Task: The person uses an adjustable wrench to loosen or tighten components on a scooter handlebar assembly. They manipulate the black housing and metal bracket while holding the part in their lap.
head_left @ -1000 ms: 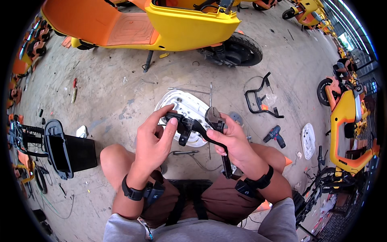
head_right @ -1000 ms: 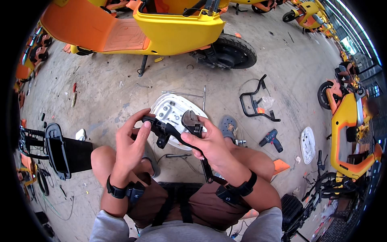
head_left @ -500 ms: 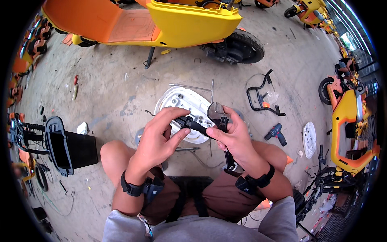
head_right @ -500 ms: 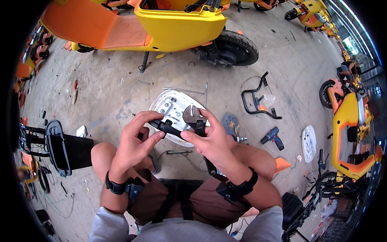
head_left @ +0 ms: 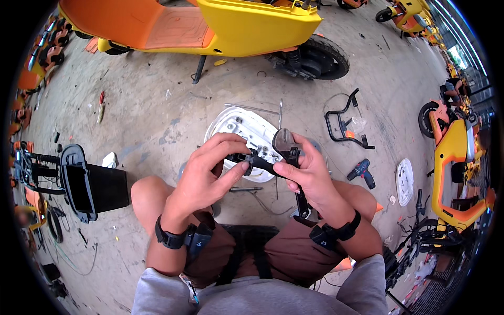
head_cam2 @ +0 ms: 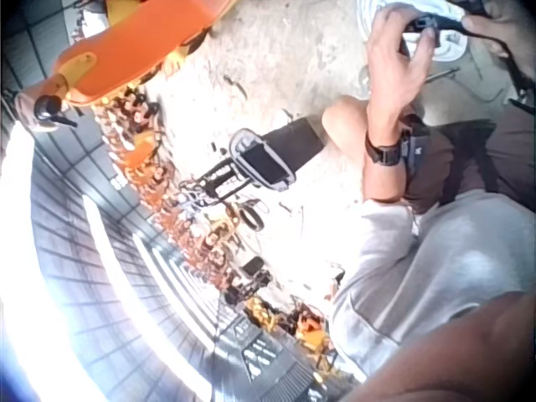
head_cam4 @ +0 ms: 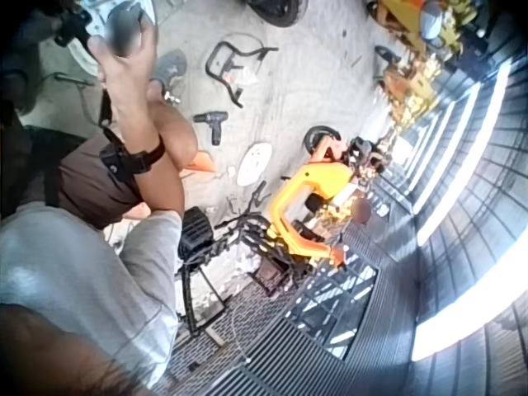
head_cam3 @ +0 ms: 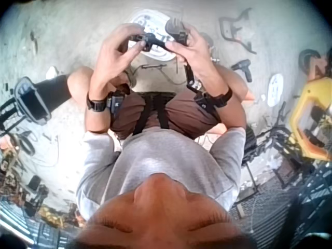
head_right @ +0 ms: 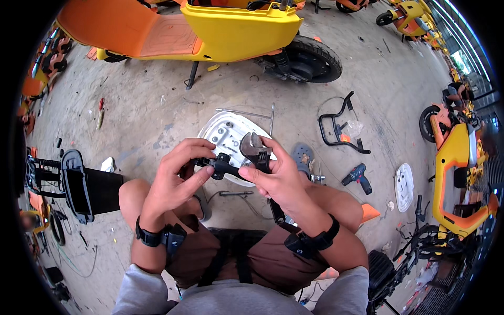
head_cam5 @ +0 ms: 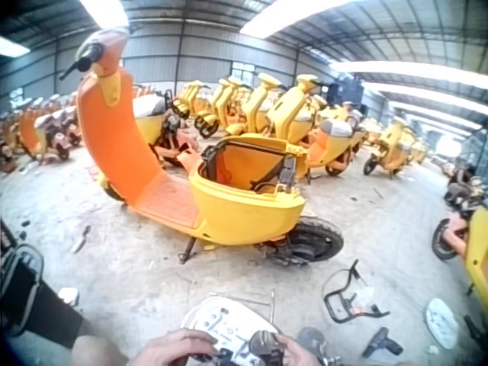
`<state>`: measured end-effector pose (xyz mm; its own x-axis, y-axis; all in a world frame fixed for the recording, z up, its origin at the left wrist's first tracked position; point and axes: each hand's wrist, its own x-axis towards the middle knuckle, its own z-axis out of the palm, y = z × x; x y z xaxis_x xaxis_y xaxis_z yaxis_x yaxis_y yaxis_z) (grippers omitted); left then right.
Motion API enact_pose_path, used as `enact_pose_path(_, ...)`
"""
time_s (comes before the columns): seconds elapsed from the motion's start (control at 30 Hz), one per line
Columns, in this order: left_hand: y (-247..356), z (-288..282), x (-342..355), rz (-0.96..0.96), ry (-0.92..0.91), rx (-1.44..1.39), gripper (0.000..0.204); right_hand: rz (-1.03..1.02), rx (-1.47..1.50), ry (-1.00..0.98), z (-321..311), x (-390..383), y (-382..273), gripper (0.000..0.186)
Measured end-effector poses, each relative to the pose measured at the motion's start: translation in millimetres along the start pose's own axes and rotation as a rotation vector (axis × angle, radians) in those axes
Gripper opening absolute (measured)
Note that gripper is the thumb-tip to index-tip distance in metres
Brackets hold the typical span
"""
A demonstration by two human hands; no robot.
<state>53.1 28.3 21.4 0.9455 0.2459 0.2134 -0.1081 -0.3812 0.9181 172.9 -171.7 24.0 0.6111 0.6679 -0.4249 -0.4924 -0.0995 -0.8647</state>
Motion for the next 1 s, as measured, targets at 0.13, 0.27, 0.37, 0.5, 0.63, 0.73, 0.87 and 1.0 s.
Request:
enact_pose_path(0.13, -3.0, -0.3, -1.0, 0.031, -0.010, -0.015, 0.022, -0.025, -0.029, -0.009, -0.2, 0.1, -0.1, 0.070)
enact_pose_path(0.27, 0.0, 0.1, -0.9, 0.011, -0.010, -0.052, 0.021, -0.068, -0.063, 0.019, 0.6, -0.4, 2.0, 0.071)
enact_pose_path(0.37, 0.3, 0.2, -1.3, -0.018, -0.010, -0.086, 0.022, -0.077, -0.062, 0.023, 0.4, -0.4, 2.6, 0.071)
enact_pose_path(0.5, 1.8, 3.3, -0.8, -0.112, 0.062, -0.130, 0.036, -0.052, -0.005, 0.020, 0.3, -1.6, -2.5, 0.071)
enact_pose_path(0.63, 4.0, 8.1, 0.3, -0.219, 0.106, -0.314, 0.056, -0.048, 0.024, 0.022, -3.0, -1.4, -5.0, 0.072)
enact_pose_path(0.73, -1.3, 10.3, 0.4, -0.260, 0.038, -0.374, 0.062, -0.056, 0.045, 0.008, -3.2, -2.0, -8.0, 0.073)
enact_pose_path(0.87, -6.6, 15.8, -0.7, -0.251, 0.038, -0.393, 0.065, -0.107, 0.018, -0.002, -3.0, -2.0, -4.2, 0.073)
enact_pose_path(1.0, 1.0, 13.2, 1.3, -0.287, -0.038, -0.316, 0.072, -0.113, 0.003, 0.022, -3.6, -4.2, -2.4, 0.072)
